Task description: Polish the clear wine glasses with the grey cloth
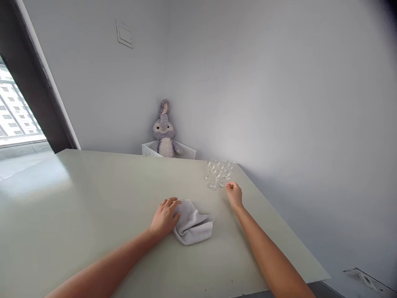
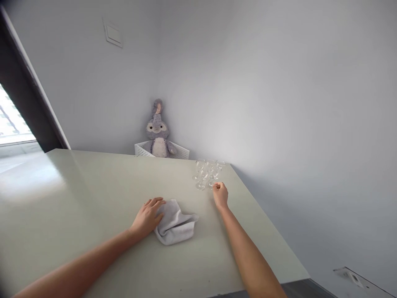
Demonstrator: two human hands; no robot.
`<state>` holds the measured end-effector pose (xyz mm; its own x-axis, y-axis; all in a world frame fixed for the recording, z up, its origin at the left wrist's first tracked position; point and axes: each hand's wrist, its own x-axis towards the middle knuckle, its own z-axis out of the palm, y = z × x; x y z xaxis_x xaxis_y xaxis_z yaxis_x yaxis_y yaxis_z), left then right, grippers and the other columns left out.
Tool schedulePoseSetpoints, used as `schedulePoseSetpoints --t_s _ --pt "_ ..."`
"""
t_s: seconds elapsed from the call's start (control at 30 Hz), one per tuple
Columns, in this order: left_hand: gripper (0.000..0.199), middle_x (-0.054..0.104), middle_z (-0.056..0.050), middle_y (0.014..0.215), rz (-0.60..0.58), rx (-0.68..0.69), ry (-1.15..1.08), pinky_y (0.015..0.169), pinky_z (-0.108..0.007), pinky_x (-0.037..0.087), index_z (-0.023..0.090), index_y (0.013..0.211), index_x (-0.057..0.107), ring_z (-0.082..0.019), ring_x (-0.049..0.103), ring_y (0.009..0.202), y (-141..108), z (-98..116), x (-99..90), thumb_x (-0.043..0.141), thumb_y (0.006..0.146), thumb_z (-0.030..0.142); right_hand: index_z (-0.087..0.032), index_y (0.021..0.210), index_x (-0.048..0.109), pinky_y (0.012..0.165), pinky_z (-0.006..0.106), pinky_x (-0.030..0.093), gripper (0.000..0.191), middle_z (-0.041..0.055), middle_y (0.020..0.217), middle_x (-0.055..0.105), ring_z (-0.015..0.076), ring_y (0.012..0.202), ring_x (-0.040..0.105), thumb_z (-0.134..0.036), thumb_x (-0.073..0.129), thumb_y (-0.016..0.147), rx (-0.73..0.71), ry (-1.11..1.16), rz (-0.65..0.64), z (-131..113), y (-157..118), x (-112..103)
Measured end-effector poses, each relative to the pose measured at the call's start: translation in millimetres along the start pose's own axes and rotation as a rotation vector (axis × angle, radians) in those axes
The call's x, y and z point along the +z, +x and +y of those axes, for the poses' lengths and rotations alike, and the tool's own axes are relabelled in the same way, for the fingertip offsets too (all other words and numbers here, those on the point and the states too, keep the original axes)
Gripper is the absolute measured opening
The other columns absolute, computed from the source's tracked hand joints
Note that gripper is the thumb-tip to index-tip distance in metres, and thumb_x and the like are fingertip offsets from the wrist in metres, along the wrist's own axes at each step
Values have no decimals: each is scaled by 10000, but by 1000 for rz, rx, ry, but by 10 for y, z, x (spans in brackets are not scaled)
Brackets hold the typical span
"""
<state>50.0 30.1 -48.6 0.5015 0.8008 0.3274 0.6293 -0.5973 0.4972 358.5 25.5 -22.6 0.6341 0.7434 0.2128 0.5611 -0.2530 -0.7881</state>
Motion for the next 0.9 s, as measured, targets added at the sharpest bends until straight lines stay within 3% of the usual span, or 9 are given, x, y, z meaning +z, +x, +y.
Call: schedulePoseSetpoints --t_s 0.1,0.17,0.27,0.37,0.47,0.63,0.7,0.77,0.9 --pt "379 558 -41 1095 -23 -36 34 865 -375 372 256 1099 522 -218 503 991 8 6 -17 461 740 154 -170 766 590 575 228 388 258 12 681 565 137 620 488 -386 449 776 -143 56 -137 -168 -510 -124" --pt "393 571 -41 1052 -45 -49 28 835 -365 381 259 1117 502 -212 529 937 3 19 -20 429 749 142 -183 728 590 579 233 388 277 3 652 537 129 603 467 -391 429 818 -396 85 -338 -297 -870 -180" --pt "419 572 -31 1028 -60 -66 -44 784 -335 403 278 1128 478 -195 554 894 0 33 -26 392 750 117 -212 782 623 672 278 397 232 20 724 565 158 709 493 -411 505 800 -780 -64 -573 -434 -1299 -185" --pt "405 563 -26 998 15 -92 -147 761 -309 418 273 1122 468 -179 554 892 44 -23 -62 378 758 119 -223 913 624 726 328 384 237 50 842 585 199 808 503 -382 612 737 -947 -311 -584 -479 -1583 -109" --pt "377 543 -39 956 181 -180 -182 780 -323 422 242 1130 456 -178 543 872 138 -177 -152 386 772 146 -218 981 601 725 322 395 214 62 885 590 198 818 519 -289 564 783 -910 -398 -572 -529 -1833 -44" --pt "361 482 -77 1019 424 -229 34 802 -382 411 225 1111 472 -234 496 958 217 -297 -386 469 751 211 -243 1067 557 697 236 418 253 22 905 614 138 776 561 -300 476 834 -919 -131 -769 -789 -2024 -84" --pt "274 503 -58 938 360 -199 96 771 -363 417 239 1042 507 -222 515 896 175 -192 -426 450 775 239 -233 976 599 645 224 412 231 11 780 613 118 662 546 -293 406 863 -858 -63 -683 -882 -1895 -85" --pt "224 529 -40 860 182 -168 100 729 -338 422 247 993 527 -207 529 830 99 -37 -391 439 788 262 -214 870 624 599 222 403 269 9 686 592 113 586 515 -306 371 871 -749 6 -543 -913 -1679 -42" --pt "299 555 -91 967 -68 -30 137 799 -398 391 239 1013 572 -269 501 922 -36 225 -182 530 741 355 -181 801 618 533 223 406 310 24 654 600 119 527 497 -379 385 851 -477 186 -358 -774 -1299 137"
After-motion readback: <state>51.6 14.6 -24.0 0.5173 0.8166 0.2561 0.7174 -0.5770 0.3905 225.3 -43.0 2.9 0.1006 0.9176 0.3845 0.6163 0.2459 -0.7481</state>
